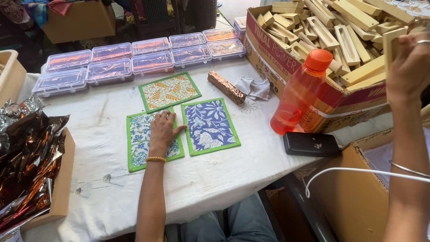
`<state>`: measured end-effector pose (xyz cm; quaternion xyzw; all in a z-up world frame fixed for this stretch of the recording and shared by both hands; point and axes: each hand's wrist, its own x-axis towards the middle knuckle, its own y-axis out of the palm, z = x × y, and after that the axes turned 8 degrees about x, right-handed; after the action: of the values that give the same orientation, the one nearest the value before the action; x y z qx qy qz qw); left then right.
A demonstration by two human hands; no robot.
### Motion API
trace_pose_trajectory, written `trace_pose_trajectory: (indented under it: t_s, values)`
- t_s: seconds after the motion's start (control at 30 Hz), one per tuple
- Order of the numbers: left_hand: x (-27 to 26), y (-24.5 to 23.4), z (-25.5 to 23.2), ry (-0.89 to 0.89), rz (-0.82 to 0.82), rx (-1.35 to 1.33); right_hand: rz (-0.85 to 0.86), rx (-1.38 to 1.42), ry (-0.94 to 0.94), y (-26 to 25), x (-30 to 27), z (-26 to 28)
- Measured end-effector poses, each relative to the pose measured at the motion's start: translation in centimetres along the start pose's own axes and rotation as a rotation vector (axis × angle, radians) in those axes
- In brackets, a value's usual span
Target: The recorder is applying decorative gold foil to small wooden blocks using their hands and a piece of tissue paper to rub the foil into place.
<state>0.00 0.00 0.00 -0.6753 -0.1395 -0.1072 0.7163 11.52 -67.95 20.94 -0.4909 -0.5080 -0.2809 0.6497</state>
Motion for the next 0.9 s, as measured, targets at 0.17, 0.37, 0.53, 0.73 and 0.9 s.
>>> trace_pose_trajectory:
  t_s: [0.17, 0.37, 0.53, 0.73, 0.9]
  values:
    - [0.1, 0.2, 0.0, 0.000, -0.019, 0.009, 0.072, -0.297, 0.041, 1.3, -1.5, -2.1]
    - [0.0, 0.5, -0.1, -0.011, -0.010, -0.014, 0.185, 0.059, 0.187, -1.1, 0.6, 3.1]
    - [0.1, 0.8, 0.0, -0.020, -0.010, -0.012, 0.199, 0.251, 0.215, 0.8, 0.7, 1.4]
    - [0.1, 1.0, 0.0, -0.028, -0.021, -0.030, 0.100, 0.099, 0.193, 6.7, 2.9, -1.2]
    - [0.1, 1.0, 0.1, -0.028, -0.010, -0.043, 0.097, -0.389, -0.111, 9.4, 5.0, 1.0]
